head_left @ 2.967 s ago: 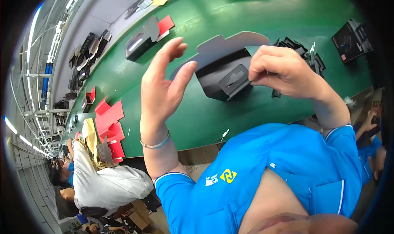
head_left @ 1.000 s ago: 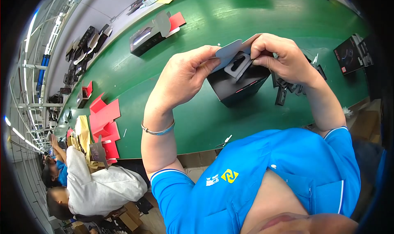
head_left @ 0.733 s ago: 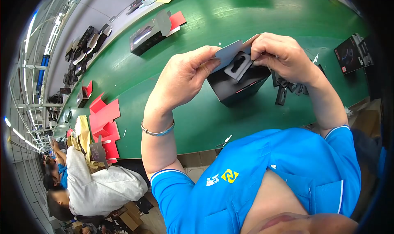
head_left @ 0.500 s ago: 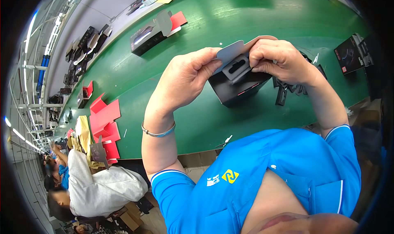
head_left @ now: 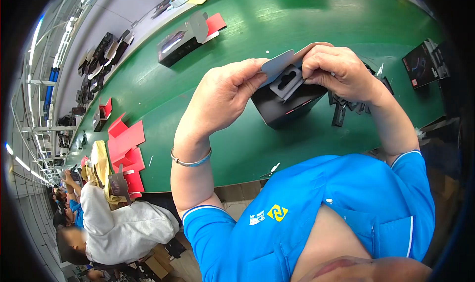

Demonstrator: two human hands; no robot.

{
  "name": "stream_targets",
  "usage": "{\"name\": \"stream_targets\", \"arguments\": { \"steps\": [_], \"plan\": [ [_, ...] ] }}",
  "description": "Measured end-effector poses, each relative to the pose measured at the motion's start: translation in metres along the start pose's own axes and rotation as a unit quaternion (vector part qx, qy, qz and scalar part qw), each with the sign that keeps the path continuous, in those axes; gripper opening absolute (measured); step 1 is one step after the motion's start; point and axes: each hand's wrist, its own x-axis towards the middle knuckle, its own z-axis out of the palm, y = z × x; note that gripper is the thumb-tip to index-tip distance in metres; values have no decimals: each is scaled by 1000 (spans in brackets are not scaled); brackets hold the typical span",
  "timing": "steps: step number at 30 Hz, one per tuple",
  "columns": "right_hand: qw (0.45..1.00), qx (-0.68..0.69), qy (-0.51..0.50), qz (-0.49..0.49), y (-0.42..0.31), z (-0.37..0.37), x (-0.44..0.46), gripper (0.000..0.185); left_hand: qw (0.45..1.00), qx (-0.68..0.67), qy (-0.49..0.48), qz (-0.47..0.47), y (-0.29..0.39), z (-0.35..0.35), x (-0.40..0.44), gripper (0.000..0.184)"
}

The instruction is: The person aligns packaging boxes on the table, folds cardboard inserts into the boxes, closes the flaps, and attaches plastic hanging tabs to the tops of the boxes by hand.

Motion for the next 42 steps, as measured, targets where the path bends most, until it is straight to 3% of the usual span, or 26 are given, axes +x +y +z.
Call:
{"name": "stream_targets", "arguments": {
  "steps": [3,14,18,19,23,29,38,42],
  "plan": [
    [999,0,19,36,0,2,0,18,1000,4,-5,3,0,-1,0,21],
    [994,-91,53,16,-9,10,-2,18,1000,5,10,3,7,8,-11,32],
    [946,-261,180,-69,-18,7,9,20,997,56,40,19,2,12,-14,41],
    [946,-260,179,-68,-16,6,8,20,998,55,40,18,3,13,-15,41],
    [986,-162,25,9,-8,-3,2,23,997,62,35,27,6,14,-13,40],
    [983,-183,-2,12,-12,-6,5,24,996,69,14,-48,17,13,-17,41],
    [987,-160,0,-1,-3,-6,9,19,986,112,82,-88,21,21,-24,32],
    [986,-164,-11,18,-5,-9,9,15,985,112,133,-25,14,26,-21,24]
  ]
}}
